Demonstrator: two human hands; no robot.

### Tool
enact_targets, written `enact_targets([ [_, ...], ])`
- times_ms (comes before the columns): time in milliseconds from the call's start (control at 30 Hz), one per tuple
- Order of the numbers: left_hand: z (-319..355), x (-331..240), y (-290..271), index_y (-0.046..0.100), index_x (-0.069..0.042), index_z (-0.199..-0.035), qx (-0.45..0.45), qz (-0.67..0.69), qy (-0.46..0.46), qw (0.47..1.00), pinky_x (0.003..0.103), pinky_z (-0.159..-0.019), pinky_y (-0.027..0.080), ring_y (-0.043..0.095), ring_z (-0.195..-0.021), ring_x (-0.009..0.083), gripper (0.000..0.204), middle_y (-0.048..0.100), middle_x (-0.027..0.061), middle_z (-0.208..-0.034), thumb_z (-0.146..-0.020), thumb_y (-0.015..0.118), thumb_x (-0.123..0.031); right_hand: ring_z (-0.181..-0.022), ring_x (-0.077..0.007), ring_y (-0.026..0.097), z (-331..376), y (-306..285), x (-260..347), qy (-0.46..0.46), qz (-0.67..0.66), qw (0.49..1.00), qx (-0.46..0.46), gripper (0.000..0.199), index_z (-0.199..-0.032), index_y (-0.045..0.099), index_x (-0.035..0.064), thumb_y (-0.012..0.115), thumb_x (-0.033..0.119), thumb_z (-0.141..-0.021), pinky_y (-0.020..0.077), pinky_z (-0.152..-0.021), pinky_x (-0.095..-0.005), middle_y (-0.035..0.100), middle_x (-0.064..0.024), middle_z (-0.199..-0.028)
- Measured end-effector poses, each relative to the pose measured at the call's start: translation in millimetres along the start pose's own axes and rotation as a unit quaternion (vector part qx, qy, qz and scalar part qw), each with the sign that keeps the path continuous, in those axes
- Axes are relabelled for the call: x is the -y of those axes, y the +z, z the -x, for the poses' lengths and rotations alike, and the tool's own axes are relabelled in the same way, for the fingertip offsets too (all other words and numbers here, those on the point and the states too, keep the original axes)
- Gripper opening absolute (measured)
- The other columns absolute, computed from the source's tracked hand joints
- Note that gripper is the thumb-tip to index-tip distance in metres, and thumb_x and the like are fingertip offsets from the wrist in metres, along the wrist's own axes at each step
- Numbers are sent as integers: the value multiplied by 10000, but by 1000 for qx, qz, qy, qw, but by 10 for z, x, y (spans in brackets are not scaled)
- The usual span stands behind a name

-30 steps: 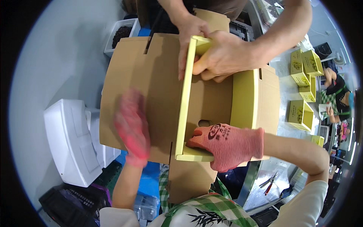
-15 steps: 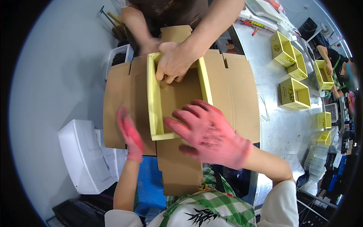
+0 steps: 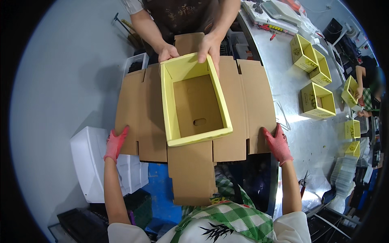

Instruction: The person folds flat yellow cardboard pieces into rectangular boxes by hand, aligning flaps and tucking them into slots. Completed boxes are stacked on the table while the person continues folding additional units.

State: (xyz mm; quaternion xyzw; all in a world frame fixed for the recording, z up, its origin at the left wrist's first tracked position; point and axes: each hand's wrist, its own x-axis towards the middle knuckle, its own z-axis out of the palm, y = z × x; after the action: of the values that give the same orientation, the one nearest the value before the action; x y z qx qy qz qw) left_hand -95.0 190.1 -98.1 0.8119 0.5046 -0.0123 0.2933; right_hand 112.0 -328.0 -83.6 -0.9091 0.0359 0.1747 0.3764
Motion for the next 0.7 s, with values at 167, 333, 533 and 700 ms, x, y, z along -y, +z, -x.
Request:
enact_targets([
  [167, 415, -429, -400, 498, -10, -1262, 4, -36, 69, 997, 384, -894, 468, 599, -1058, 290, 740, 602, 163, -1196, -734, 745, -466, -1009, -305, 636, 131, -174, 275, 4, 5, 999, -43, 541, -1175, 539, 2, 735, 325, -788, 491, -876, -372, 642, -197, -1101],
  [333, 785, -604, -366, 483, -22, -1294, -124, -132, 159, 970, 390, -913, 467, 582, -1076, 331, 670, 595, 185, -1178, -757, 741, -328, -944, -310, 647, 258, -207, 517, -61, 81, 990, -98, 524, -1202, 531, 45, 733, 273, -776, 510, -799, -376, 651, -135, -1081],
  [533, 1241, -684, 513, 484, -40, -1299, -8, -64, 347, 936, 375, -843, 477, 569, -1034, 323, 580, 512, 195, -1248, -781, 718, -156, -1117, -378, 541, 515, 498, 820, -388, 131, 908, -91, 509, -1264, 511, 81, 670, 190, -792, 438, -925, -453, 518, -244, -1254],
  [700, 1126, -706, 663, 467, -20, -1284, -134, -98, 276, 947, 435, -904, 425, 510, -1055, 343, 679, 492, 190, -1201, -772, 734, -376, -1107, -396, 496, 376, 719, 592, -347, 77, 934, -34, 494, -1246, 507, 28, 666, 206, -814, 413, -942, -464, 475, -252, -1257],
])
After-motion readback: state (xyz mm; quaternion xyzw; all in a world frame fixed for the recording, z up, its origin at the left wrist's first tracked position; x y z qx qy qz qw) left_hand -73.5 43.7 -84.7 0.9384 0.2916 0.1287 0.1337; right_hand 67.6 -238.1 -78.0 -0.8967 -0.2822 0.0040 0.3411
